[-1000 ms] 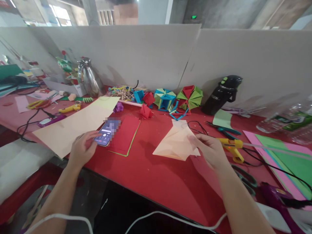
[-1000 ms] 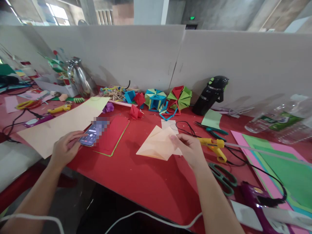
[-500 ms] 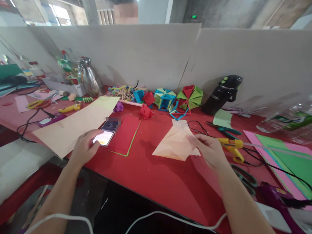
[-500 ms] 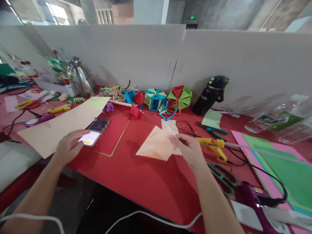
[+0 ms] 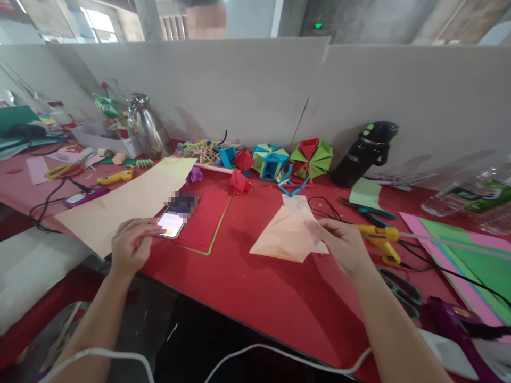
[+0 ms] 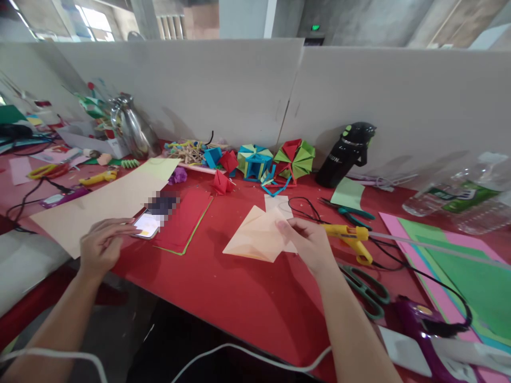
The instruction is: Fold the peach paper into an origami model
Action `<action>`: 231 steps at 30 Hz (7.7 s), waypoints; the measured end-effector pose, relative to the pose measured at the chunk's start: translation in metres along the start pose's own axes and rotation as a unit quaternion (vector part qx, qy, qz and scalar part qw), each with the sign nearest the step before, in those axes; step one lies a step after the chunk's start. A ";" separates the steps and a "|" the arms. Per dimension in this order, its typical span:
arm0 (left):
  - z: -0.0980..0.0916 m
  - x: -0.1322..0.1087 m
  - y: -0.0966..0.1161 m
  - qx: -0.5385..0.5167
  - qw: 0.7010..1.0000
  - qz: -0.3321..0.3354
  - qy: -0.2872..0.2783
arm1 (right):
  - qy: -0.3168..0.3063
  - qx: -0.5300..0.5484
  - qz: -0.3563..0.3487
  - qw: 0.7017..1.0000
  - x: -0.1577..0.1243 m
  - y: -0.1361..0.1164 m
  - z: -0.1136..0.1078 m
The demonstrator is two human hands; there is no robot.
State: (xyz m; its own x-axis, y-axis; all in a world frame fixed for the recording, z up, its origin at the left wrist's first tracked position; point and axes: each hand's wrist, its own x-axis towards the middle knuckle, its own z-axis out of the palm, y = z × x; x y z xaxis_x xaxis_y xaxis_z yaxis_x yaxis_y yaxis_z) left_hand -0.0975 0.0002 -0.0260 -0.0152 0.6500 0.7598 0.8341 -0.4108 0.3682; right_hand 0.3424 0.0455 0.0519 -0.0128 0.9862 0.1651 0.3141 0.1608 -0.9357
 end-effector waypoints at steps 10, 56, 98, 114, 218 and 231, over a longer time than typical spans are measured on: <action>0.003 0.000 -0.003 0.035 0.999 0.000 0.014 | 0.007 0.002 0.004 1.000 -0.001 -0.001 0.001; 0.045 0.022 0.087 -0.176 0.971 -0.060 -0.150 | -0.017 -0.013 0.041 0.999 -0.075 0.003 -0.030; -0.001 -0.037 0.050 0.174 0.951 -0.214 -0.142 | -0.025 0.008 0.033 0.999 -0.085 -0.004 -0.033; 0.119 0.093 0.203 -0.484 0.688 -0.128 -0.526 | -0.004 -0.016 0.013 1.000 -0.062 0.000 -0.005; 0.165 0.079 0.196 -0.560 0.637 -0.108 -0.519 | 0.039 -0.056 0.012 0.998 -0.066 0.017 -0.005; 0.165 0.076 0.200 -0.561 0.646 -0.143 -0.497 | 0.078 0.024 0.020 0.996 -0.067 0.016 -0.002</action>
State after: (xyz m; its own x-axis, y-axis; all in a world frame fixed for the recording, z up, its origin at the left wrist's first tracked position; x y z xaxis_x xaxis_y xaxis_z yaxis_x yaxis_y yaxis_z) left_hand 0.1593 0.0730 0.0171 0.7467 0.6625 0.0597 -0.0573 -0.0253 0.9980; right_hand 0.3507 -0.0185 0.0262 0.1478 0.9741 0.1711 0.2656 0.1276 -0.9556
